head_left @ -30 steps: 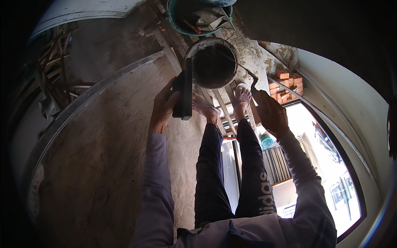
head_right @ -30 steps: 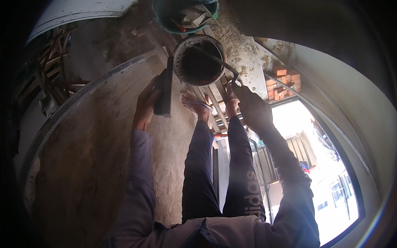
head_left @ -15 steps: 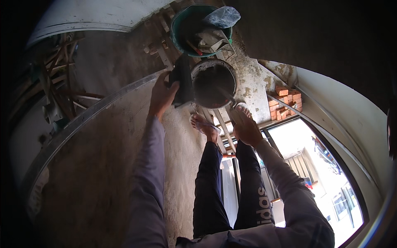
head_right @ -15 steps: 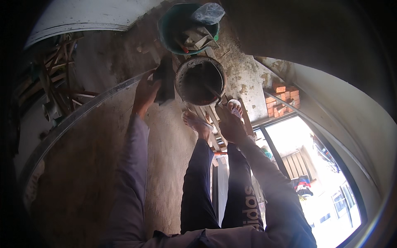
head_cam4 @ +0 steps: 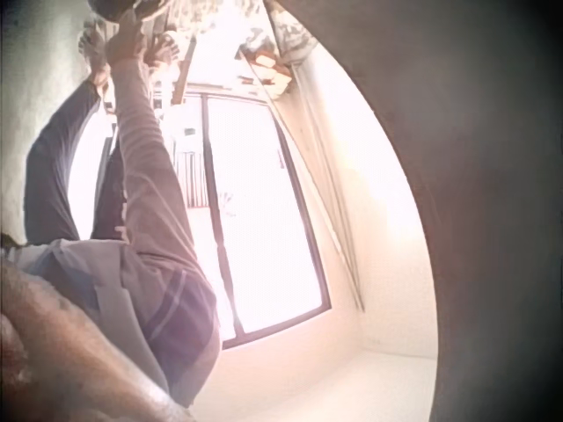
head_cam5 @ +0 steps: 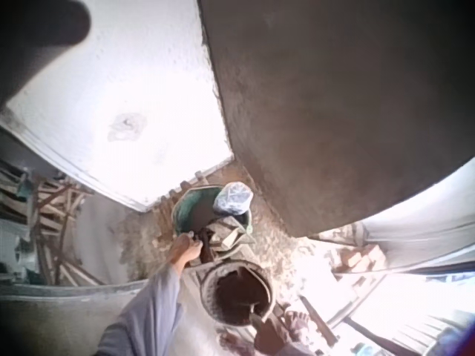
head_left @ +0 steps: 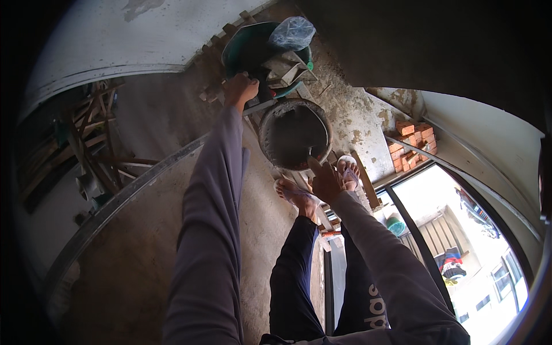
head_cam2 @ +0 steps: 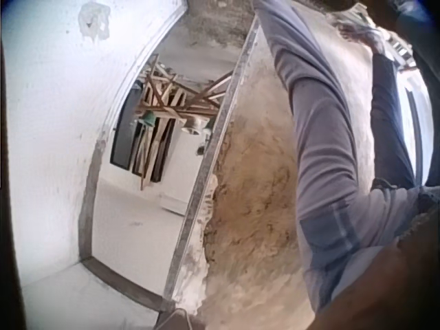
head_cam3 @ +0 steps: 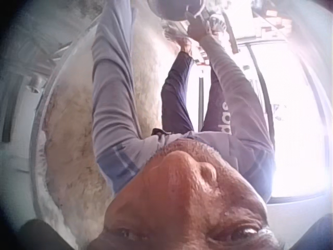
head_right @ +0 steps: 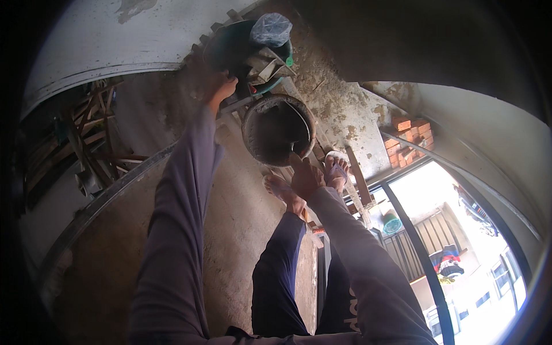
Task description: The person smooths wet plaster onto a wall corner using a trowel, while holding a wooden board as a guide. They repeatedly scoop more plaster from a bucket and apply it to the wall, smoothing the surface with the trowel.
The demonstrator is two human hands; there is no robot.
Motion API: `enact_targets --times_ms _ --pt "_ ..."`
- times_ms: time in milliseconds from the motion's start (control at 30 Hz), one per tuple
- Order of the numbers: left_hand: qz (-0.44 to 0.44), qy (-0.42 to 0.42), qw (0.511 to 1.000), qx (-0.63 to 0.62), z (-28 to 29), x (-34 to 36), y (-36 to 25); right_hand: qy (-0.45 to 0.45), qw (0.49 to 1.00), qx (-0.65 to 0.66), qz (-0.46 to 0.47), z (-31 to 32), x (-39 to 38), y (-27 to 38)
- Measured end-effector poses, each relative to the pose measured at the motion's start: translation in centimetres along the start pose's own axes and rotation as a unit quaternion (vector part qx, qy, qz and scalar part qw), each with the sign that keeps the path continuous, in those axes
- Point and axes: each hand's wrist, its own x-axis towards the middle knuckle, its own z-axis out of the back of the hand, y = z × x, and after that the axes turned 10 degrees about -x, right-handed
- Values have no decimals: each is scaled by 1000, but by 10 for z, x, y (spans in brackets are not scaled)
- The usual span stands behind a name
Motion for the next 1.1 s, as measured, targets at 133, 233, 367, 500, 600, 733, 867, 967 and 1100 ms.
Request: enact_targets --times_ms 133,233,367,500,600,733,867,967,1100 --pt "-10 -67 997 -28 -9 1 10 36 999 8 -28 -16 16 -20" --pt "-64 -84 994 -40 -17 -17 -7 23 998 56 -6 -13 12 -46" --pt "-77 -117 984 -106 9 -51 -6 -21 997 66 19 27 1 -31" --pt "-90 -44 967 -235 -24 -132 -59 -151 987 47 -21 -13 -43 -113" --pt "-66 -40 966 -245 -5 -202 -2 16 996 10 -89 116 -60 -35" --pt "-125 89 940 -304 20 -276 -93 13 985 115 -124 131 -95 -71" --pt "-239 172 924 -242 159 -345 -206 -81 986 138 -55 128 -69 -55" --pt "-345 166 883 -271 227 -378 -267 -86 989 101 -59 145 -94 -35" --pt "-457 155 845 -232 331 -447 -353 -89 970 209 81 207 -142 -10"
